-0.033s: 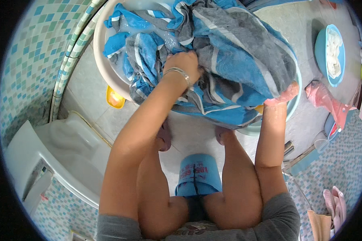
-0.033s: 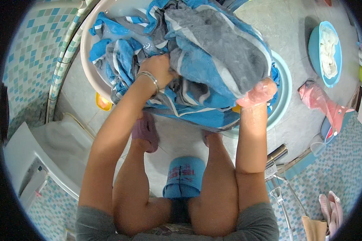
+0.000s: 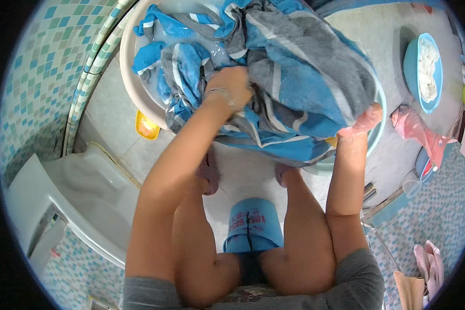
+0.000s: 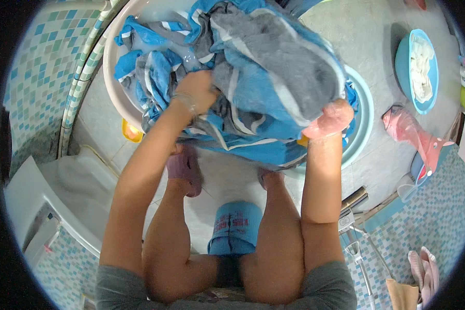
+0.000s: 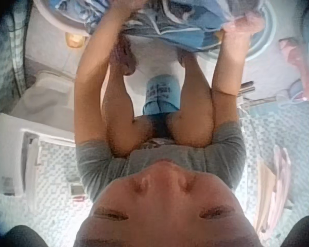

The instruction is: The person sits on a small stool and hand-washes a blue and grey garment in a white basin filled with water. They use a yellow sponge to scrub the fabric, repeatedly submerging and wringing the item to clean it.

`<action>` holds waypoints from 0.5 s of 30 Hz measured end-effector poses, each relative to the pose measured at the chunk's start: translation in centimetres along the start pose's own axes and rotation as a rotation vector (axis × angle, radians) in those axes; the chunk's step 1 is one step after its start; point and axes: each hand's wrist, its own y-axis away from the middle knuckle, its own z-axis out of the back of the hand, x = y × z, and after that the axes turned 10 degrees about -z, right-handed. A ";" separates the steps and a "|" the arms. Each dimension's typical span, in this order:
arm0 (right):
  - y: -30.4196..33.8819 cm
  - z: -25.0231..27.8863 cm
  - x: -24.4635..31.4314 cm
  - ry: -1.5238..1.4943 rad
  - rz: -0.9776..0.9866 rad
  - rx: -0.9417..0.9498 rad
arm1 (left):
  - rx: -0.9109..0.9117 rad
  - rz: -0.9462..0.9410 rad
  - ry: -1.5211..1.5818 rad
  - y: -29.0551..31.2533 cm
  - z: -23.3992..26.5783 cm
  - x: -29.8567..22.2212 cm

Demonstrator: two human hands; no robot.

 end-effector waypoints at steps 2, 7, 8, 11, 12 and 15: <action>-0.2 -1.1 0.5 0.007 -0.015 -0.185 | -0.246 -0.097 0.398 1.0 1.4 2.5; -5.2 -5.3 -4.1 0.329 -0.249 -0.729 | -0.514 0.028 1.207 8.1 5.2 -1.9; -5.6 -3.6 -5.2 0.409 -0.222 -0.742 | -0.576 -0.140 1.046 8.0 4.9 -3.6; -7.7 -5.3 -7.4 0.499 -0.241 -0.868 | -0.633 -0.310 0.477 6.0 4.7 -8.4; -7.3 -4.5 -8.9 0.422 -0.095 -0.949 | -0.600 -0.234 0.332 4.4 4.0 -9.3; -4.9 -4.9 -9.7 1.090 -0.015 -0.749 | -0.673 0.545 0.905 -1.4 3.9 -4.6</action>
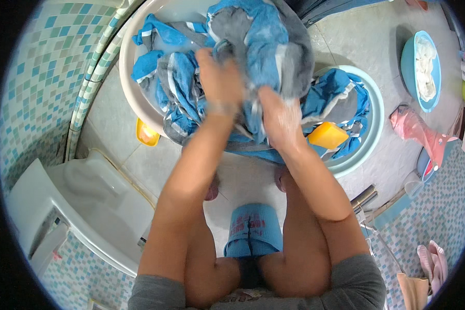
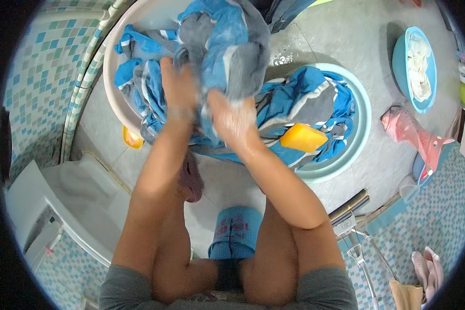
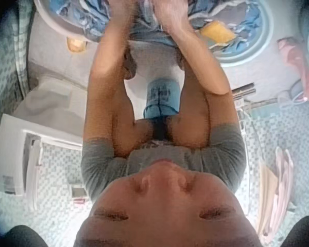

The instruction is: The person sits on a small stool and hand-washes a blue and grey garment in a white basin filled with water. They use a yellow sponge to scrub the fabric, repeatedly submerging and wringing the item to clean it.

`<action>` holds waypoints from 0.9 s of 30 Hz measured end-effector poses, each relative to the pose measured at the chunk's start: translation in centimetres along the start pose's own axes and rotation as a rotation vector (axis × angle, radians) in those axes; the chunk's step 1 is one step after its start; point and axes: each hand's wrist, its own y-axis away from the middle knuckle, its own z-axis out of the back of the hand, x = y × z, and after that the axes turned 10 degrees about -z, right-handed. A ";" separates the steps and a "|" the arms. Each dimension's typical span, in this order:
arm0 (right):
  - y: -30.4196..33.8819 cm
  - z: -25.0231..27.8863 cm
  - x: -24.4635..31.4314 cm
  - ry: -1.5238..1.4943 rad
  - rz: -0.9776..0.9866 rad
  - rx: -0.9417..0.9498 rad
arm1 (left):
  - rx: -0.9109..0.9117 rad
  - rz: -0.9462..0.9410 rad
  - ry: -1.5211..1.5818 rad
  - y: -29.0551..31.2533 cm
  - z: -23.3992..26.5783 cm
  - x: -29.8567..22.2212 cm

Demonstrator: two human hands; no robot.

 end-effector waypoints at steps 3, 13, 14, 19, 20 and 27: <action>0.1 0.4 0.1 -0.263 -0.220 0.026 | 0.070 -0.382 0.238 1.1 0.3 1.2; -0.1 -1.0 0.9 -0.613 -0.478 0.024 | -0.084 -0.266 -0.023 -0.8 -0.9 -0.3; -0.9 -0.7 -0.7 -0.661 -0.470 0.049 | -0.163 -0.438 0.015 -0.1 -1.6 1.3; -4.9 0.2 -1.0 -0.748 -0.506 0.024 | 0.100 -0.953 -0.062 6.5 -1.0 -0.8; -3.9 0.1 -1.2 -0.622 -0.402 -0.017 | 0.159 -0.976 -0.089 6.5 -0.9 -0.3; 0.1 5.8 2.3 -0.973 -0.385 0.361 | 0.030 -0.420 -0.150 -3.4 4.5 3.2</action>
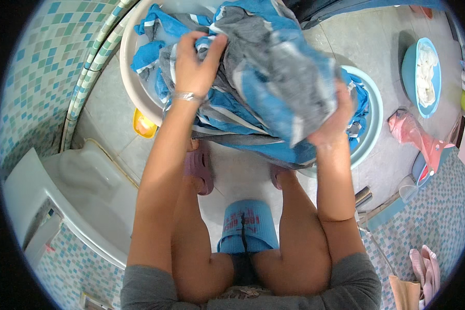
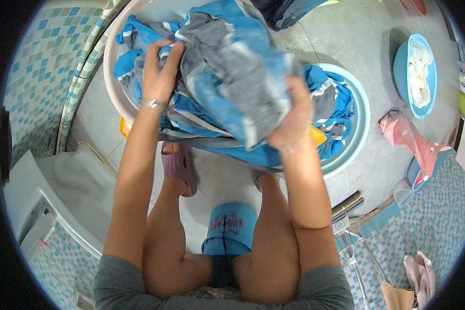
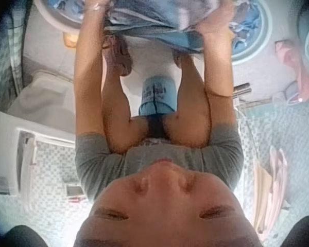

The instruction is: The person sits on a small stool and hand-washes a blue and grey garment in a white basin filled with water. They use a yellow sponge to scrub the fabric, repeatedly submerging and wringing the item to clean it.

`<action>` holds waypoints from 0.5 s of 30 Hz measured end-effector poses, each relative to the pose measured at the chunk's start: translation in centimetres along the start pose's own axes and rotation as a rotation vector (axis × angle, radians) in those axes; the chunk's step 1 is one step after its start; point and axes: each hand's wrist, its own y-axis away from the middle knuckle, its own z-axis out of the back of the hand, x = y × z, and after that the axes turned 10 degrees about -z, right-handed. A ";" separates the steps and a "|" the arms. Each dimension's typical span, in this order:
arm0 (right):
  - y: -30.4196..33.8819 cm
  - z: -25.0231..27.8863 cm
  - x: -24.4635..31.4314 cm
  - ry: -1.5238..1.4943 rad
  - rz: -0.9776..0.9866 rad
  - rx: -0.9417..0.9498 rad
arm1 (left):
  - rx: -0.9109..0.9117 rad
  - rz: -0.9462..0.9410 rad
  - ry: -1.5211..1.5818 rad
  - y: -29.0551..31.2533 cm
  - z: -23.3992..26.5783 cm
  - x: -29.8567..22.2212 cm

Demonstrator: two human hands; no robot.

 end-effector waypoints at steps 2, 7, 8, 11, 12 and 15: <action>0.1 0.3 2.1 0.022 0.064 -0.153 | 0.215 -0.027 -0.037 1.6 1.2 0.5; -1.1 -1.6 0.3 0.834 0.014 -0.241 | 0.625 -0.291 -0.361 5.6 1.8 0.7; -1.3 -2.1 -0.6 1.029 -0.073 -0.272 | 0.613 -0.288 -0.332 6.4 1.5 1.2; -3.8 -2.9 -2.9 1.622 0.016 -0.554 | 0.612 -0.445 -0.120 7.6 0.8 -2.3; -5.0 -1.5 -4.2 1.567 0.107 -0.569 | 0.615 -0.513 -0.039 8.4 1.3 -3.7; -6.8 -0.1 -4.0 1.616 -0.134 -0.470 | 0.716 -0.547 0.045 10.0 1.6 -5.0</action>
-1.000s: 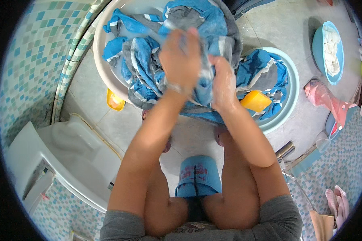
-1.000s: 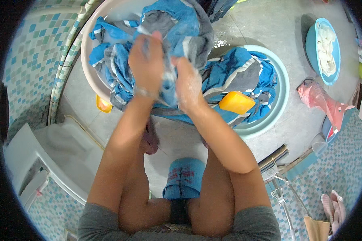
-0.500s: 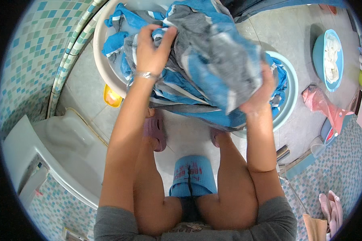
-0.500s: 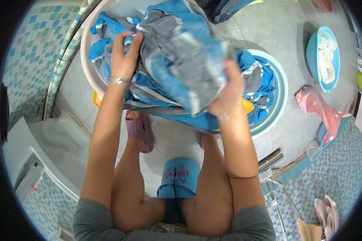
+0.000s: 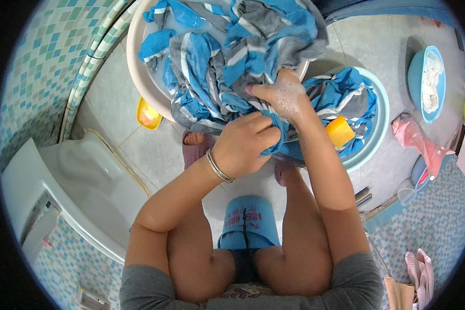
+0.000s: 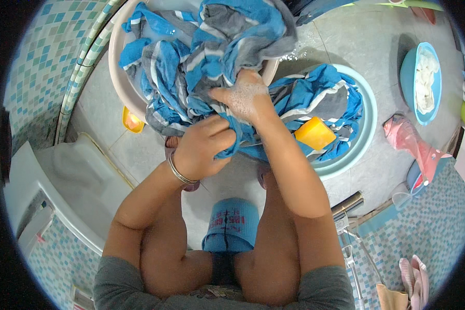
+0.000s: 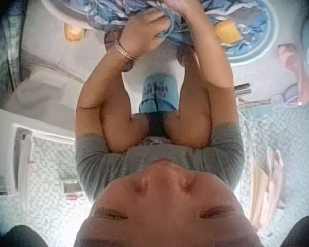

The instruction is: The person sits on a small stool and hand-washes a blue and grey garment in a white basin filled with water. They use a yellow sponge to scrub the fabric, repeatedly submerging and wringing the item to clean it.

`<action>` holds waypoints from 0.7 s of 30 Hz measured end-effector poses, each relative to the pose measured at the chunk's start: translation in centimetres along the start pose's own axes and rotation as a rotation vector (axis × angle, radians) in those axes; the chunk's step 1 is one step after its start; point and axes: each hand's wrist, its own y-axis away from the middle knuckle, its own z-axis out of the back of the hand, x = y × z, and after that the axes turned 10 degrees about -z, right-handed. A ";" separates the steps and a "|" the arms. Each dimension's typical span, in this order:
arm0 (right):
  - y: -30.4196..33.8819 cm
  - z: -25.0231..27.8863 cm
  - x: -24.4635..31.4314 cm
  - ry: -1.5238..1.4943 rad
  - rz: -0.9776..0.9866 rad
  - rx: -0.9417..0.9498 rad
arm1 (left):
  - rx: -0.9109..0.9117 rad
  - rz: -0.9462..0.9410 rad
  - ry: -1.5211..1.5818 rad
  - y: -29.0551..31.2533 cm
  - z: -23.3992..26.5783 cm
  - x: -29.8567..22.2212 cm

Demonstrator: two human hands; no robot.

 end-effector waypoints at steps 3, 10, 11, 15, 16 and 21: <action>1.9 0.5 -0.2 -0.556 0.040 0.036 | -0.048 -0.054 0.057 0.4 1.2 0.5; 5.0 4.7 -8.1 -1.655 0.244 0.140 | -0.113 0.281 -0.274 0.9 3.1 4.6; 5.4 4.9 -8.6 -1.698 0.269 0.142 | 0.089 0.308 -0.347 0.6 2.6 4.2; 7.3 4.1 -8.6 -1.664 0.294 0.191 | 0.120 0.211 -0.652 -1.6 -2.0 5.7; 7.2 4.2 -8.4 -1.657 0.302 0.191 | 0.070 0.177 -0.702 -1.8 -2.5 6.2; 4.8 6.5 -7.0 -1.636 0.354 0.137 | -0.301 0.329 0.013 1.1 1.4 7.5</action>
